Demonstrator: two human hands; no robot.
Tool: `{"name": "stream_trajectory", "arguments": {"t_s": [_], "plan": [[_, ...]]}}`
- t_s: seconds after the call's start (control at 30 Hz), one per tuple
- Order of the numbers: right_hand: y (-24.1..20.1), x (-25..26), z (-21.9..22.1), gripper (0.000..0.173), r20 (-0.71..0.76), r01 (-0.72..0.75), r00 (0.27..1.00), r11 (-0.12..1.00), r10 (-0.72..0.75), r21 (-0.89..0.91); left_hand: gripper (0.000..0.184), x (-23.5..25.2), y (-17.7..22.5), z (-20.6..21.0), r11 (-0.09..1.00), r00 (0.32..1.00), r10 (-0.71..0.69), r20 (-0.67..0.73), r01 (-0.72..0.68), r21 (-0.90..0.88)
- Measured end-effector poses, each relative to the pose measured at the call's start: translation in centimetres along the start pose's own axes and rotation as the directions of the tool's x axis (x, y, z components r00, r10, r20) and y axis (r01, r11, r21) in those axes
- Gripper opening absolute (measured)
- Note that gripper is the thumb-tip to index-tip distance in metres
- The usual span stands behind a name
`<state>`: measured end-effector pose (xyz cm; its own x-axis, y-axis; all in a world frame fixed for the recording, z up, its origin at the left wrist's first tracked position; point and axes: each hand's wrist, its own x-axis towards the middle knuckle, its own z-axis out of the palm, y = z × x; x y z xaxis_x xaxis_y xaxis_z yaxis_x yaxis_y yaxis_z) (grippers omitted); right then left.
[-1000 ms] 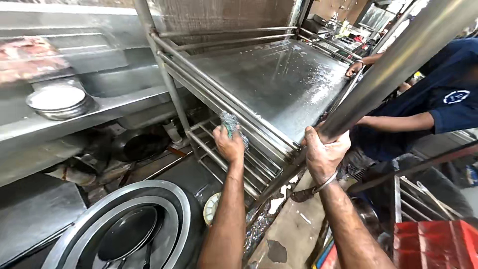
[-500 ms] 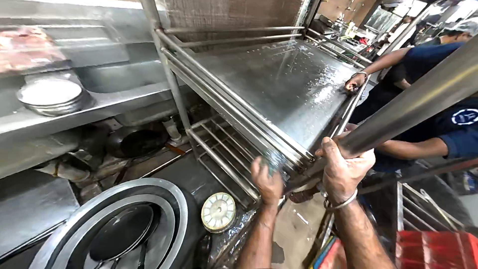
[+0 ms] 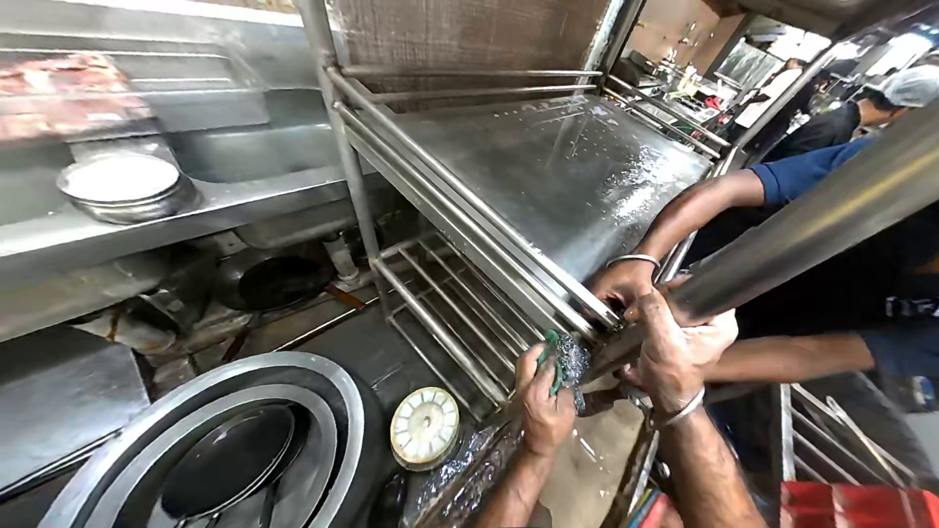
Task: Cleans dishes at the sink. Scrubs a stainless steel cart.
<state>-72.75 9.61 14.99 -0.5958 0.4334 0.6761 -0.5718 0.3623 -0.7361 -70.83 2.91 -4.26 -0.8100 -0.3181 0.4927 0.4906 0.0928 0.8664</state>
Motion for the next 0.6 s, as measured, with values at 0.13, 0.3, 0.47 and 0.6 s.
{"name": "stream_trajectory", "arguments": {"t_s": [0.13, 0.3, 0.47, 0.6], "plan": [[0.1, 0.2, 0.3, 0.034, -0.028, -0.002, 1.0, 1.0, 0.002, 0.026, 0.024, 1.4, -1.3, 1.1, 0.997, 0.991, 0.076, -0.111, -0.076, 0.006], [1.0, 0.5, -0.3, 0.029, 0.007, 0.025, 1.0, 0.998, -0.026, 0.049, 0.023, 4.7, -2.2, 1.6, 0.997, 0.96, -0.046, -0.278, 0.06, 0.041], [1.6, 0.2, -1.2, 0.032, 0.025, -0.011, 1.0, 0.998, 0.009, 0.061, 0.025, 18.8, -6.9, -2.2, 0.967, 0.903, -0.103, -0.417, 0.189, 0.171], [2.5, -0.1, -2.0, 0.019, 0.072, 0.001, 0.997, 0.999, 0.003, -0.051, 0.029, 29.7, -11.7, -6.3, 0.959, 0.873, -0.146, -0.465, 0.24, 0.151]]}}
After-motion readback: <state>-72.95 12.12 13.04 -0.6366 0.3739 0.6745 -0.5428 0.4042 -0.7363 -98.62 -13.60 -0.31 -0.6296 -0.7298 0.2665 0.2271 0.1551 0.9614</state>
